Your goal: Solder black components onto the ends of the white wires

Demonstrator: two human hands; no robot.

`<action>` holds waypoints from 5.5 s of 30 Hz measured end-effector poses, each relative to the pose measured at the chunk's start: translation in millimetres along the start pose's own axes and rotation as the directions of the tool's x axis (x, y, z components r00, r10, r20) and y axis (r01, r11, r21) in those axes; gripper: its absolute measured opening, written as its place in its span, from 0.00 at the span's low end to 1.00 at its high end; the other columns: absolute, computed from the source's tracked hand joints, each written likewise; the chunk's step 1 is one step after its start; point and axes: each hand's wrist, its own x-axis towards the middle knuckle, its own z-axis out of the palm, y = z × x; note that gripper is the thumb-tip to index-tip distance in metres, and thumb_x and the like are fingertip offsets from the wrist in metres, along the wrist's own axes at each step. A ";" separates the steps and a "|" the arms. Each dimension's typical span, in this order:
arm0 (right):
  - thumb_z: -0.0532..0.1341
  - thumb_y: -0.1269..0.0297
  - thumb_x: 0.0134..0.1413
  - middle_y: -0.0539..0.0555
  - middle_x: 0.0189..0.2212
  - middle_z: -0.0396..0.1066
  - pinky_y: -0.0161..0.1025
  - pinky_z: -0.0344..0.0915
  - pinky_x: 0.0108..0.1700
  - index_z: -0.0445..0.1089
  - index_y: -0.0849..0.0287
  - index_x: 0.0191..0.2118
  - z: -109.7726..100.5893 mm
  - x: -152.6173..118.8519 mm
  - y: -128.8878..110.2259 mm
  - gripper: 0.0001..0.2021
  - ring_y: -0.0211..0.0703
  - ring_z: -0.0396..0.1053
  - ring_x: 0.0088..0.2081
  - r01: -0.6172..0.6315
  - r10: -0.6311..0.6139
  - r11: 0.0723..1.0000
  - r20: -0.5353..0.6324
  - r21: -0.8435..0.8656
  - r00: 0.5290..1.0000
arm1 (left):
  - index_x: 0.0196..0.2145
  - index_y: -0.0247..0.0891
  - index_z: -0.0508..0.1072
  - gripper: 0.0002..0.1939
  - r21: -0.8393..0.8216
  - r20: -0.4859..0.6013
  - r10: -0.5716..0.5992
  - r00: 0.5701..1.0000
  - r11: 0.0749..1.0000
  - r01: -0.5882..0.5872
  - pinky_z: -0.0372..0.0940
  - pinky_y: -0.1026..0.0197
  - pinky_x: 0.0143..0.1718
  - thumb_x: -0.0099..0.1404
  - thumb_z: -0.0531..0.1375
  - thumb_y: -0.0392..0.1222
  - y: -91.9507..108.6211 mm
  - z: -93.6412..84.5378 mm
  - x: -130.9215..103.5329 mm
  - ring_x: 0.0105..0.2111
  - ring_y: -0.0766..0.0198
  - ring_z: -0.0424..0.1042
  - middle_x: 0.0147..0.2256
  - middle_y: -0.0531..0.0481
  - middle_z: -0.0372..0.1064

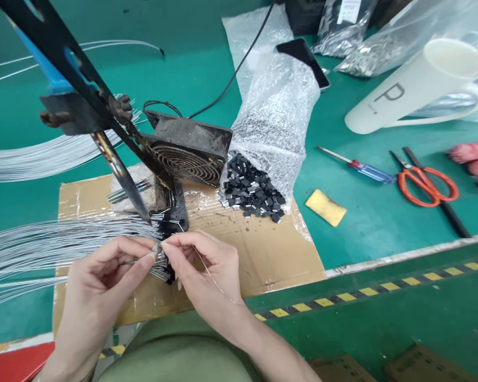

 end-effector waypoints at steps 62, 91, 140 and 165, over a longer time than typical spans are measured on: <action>0.65 0.75 0.61 0.57 0.49 0.84 0.48 0.77 0.56 0.68 0.54 0.31 -5.8 9.8 -8.1 0.10 0.51 0.83 0.50 0.222 -0.210 0.951 0.080 -0.213 0.974 | 0.28 0.41 0.81 0.05 0.056 -0.161 0.037 0.986 0.998 -0.028 0.65 0.70 0.29 0.61 0.69 0.35 11.4 -4.7 28.2 0.27 0.71 0.72 0.31 0.54 0.78; 0.66 0.75 0.62 0.52 0.49 0.83 0.45 0.75 0.58 0.70 0.53 0.31 -3.4 10.2 -6.3 0.11 0.47 0.82 0.50 0.216 -0.209 0.969 0.068 -0.121 0.975 | 0.30 0.42 0.80 0.07 0.053 -0.172 0.105 0.980 0.994 -0.097 0.68 0.77 0.34 0.62 0.68 0.31 9.2 -3.2 27.0 0.33 0.74 0.78 0.34 0.58 0.81; 0.67 0.74 0.62 0.55 0.47 0.84 0.45 0.79 0.54 0.74 0.53 0.34 -0.1 6.0 -4.0 0.08 0.49 0.83 0.49 0.285 -0.284 0.940 0.029 -0.189 0.958 | 0.30 0.41 0.80 0.06 0.067 -0.173 0.100 0.980 0.994 -0.089 0.65 0.68 0.30 0.64 0.68 0.33 10.7 -2.2 23.6 0.32 0.68 0.75 0.35 0.54 0.81; 0.68 0.74 0.62 0.56 0.45 0.84 0.45 0.78 0.51 0.75 0.53 0.34 1.4 6.3 -2.8 0.07 0.50 0.83 0.48 0.301 -0.304 0.930 0.023 -0.211 0.953 | 0.29 0.42 0.80 0.05 0.073 -0.171 0.082 0.982 0.995 -0.070 0.68 0.67 0.34 0.64 0.69 0.35 9.9 -3.3 23.1 0.36 0.64 0.77 0.36 0.52 0.81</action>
